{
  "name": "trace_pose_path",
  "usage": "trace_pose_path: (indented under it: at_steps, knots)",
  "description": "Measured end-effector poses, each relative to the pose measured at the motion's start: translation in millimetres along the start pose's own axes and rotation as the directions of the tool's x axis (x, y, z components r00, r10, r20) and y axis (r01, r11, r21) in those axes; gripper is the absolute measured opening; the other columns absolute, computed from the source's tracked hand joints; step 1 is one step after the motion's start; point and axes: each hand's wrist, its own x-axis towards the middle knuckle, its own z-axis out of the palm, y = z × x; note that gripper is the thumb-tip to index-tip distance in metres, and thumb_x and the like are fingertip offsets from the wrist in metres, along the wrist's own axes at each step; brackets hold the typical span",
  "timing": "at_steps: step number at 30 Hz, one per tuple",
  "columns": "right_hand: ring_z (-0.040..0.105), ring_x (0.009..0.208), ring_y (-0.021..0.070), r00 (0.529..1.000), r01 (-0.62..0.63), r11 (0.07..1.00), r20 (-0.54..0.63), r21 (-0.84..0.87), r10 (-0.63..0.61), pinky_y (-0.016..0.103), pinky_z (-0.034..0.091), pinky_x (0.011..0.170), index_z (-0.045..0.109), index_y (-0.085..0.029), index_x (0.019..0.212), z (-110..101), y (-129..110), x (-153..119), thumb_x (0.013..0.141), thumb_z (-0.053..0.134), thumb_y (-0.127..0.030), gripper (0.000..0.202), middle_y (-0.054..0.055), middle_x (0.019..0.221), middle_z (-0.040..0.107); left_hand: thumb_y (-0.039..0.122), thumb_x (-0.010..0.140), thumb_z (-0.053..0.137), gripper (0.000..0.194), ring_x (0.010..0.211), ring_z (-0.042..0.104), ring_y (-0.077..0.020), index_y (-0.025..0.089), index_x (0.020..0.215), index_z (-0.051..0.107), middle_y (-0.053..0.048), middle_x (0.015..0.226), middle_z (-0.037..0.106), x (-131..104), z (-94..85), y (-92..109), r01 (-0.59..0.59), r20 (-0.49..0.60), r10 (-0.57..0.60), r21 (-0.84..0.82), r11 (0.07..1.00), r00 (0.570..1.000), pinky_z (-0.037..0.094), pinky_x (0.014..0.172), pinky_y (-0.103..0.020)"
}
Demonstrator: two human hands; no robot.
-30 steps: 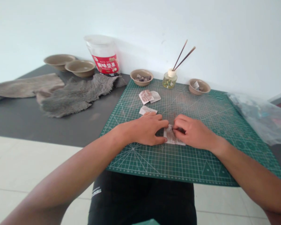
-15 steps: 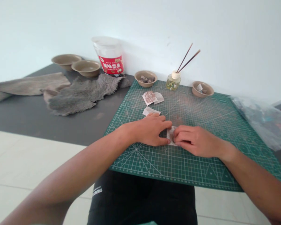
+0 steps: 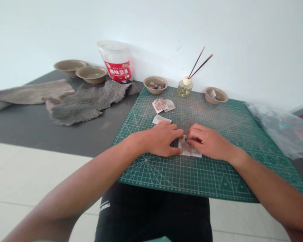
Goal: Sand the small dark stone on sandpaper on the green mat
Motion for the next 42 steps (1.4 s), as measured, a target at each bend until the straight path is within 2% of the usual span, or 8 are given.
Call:
trace_pose_path:
  at_steps: [5, 10, 16, 23, 28, 34, 39, 42]
  knots:
    - [0.062, 0.085, 0.0157, 0.985, 0.094, 0.988, 0.134, 0.124, -0.11, 0.03, 0.048, 0.077, 0.064, -0.021, 0.088, -3.9, 1.5, -2.3, 0.096, 0.058, -0.023, 0.01, 0.003, 0.097, 0.064, 0.055, 0.088, 0.064, 0.037, 0.091, 0.054, -0.0272, 0.022, 0.105, 0.058, -0.006, 0.097, 0.056, 0.1, -1.5, 0.7, 0.006, 0.012, -0.006, 0.01, 1.0, 1.0, 0.04, 0.084, -0.039]
    - [0.063, 0.09, 0.0175, 0.998, 0.051, 0.999, 0.043, 0.01, -0.052, 0.032, 0.048, 0.081, 0.065, -0.021, 0.09, -3.8, 3.4, 0.8, 0.097, 0.055, -0.022, 0.013, 0.004, 0.101, 0.065, 0.053, 0.089, 0.063, 0.035, 0.091, 0.054, -0.0269, 0.021, 0.101, 0.058, -0.006, 0.095, 0.056, 0.3, -1.4, 0.0, -0.002, 0.004, 0.002, -0.004, 1.0, 1.0, 0.04, 0.085, -0.039]
    - [0.065, 0.089, 0.0153, 0.979, 0.117, 0.987, 0.152, 0.109, -0.133, 0.029, 0.049, 0.08, 0.067, -0.022, 0.089, -8.9, 5.9, -3.4, 0.097, 0.057, -0.026, 0.013, 0.003, 0.102, 0.068, 0.054, 0.087, 0.064, 0.038, 0.092, 0.054, -0.0272, 0.021, 0.105, 0.059, -0.006, 0.096, 0.057, 0.3, -0.6, -0.9, -0.003, 0.008, 0.004, -0.014, 1.0, 1.0, 0.039, 0.086, -0.039]
    - [0.065, 0.093, 0.0178, 0.995, 0.072, 0.996, 0.067, -0.053, -0.069, 0.031, 0.049, 0.083, 0.066, -0.021, 0.091, -7.0, 9.8, -0.8, 0.096, 0.054, -0.021, 0.013, 0.004, 0.107, 0.067, 0.055, 0.089, 0.063, 0.038, 0.091, 0.054, -0.0268, 0.021, 0.104, 0.058, -0.005, 0.096, 0.056, 0.4, 0.6, -2.0, -0.011, -0.003, 0.011, 0.016, 1.0, 1.0, 0.04, 0.085, -0.039]
    - [0.065, 0.088, 0.0154, 0.977, 0.142, 0.989, 0.153, 0.035, -0.145, 0.028, 0.049, 0.078, 0.067, -0.022, 0.091, -7.8, 3.0, -7.0, 0.097, 0.055, -0.025, 0.013, 0.003, 0.104, 0.068, 0.055, 0.088, 0.064, 0.038, 0.092, 0.054, -0.0266, 0.021, 0.104, 0.058, -0.006, 0.097, 0.056, 0.3, -0.5, -1.5, -0.007, 0.023, 0.007, 0.008, 1.0, 1.0, 0.041, 0.086, -0.038]
    - [0.065, 0.091, 0.0173, 0.996, 0.089, 0.99, 0.04, -0.109, -0.085, 0.031, 0.048, 0.081, 0.068, -0.021, 0.093, -3.8, 3.3, -2.4, 0.097, 0.053, -0.021, 0.016, 0.005, 0.104, 0.067, 0.054, 0.089, 0.063, 0.038, 0.093, 0.053, -0.0267, 0.021, 0.106, 0.058, -0.006, 0.096, 0.055, 0.9, 1.5, -2.9, -0.007, 0.007, 0.007, 0.012, 1.0, 1.0, 0.04, 0.089, -0.039]
    - [0.065, 0.087, 0.0155, 0.979, 0.154, 0.988, 0.133, -0.01, -0.152, 0.029, 0.05, 0.079, 0.069, -0.022, 0.093, -7.0, 2.6, -6.6, 0.097, 0.055, -0.025, 0.015, 0.003, 0.103, 0.068, 0.056, 0.089, 0.063, 0.039, 0.092, 0.053, -0.0268, 0.021, 0.106, 0.058, -0.005, 0.096, 0.055, 0.6, 0.8, -2.5, -0.015, 0.019, 0.014, 0.011, 1.0, 1.0, 0.041, 0.086, -0.039]
    - [0.065, 0.089, 0.0168, 0.987, 0.135, 0.99, 0.09, -0.033, -0.132, 0.031, 0.05, 0.079, 0.069, -0.022, 0.096, -4.7, -0.5, -4.4, 0.098, 0.052, -0.024, 0.017, 0.004, 0.104, 0.067, 0.054, 0.089, 0.064, 0.038, 0.092, 0.053, -0.0267, 0.021, 0.107, 0.058, -0.005, 0.096, 0.055, 1.2, 0.3, -2.1, -0.003, 0.019, 0.002, 0.016, 1.0, 1.0, 0.041, 0.086, -0.039]
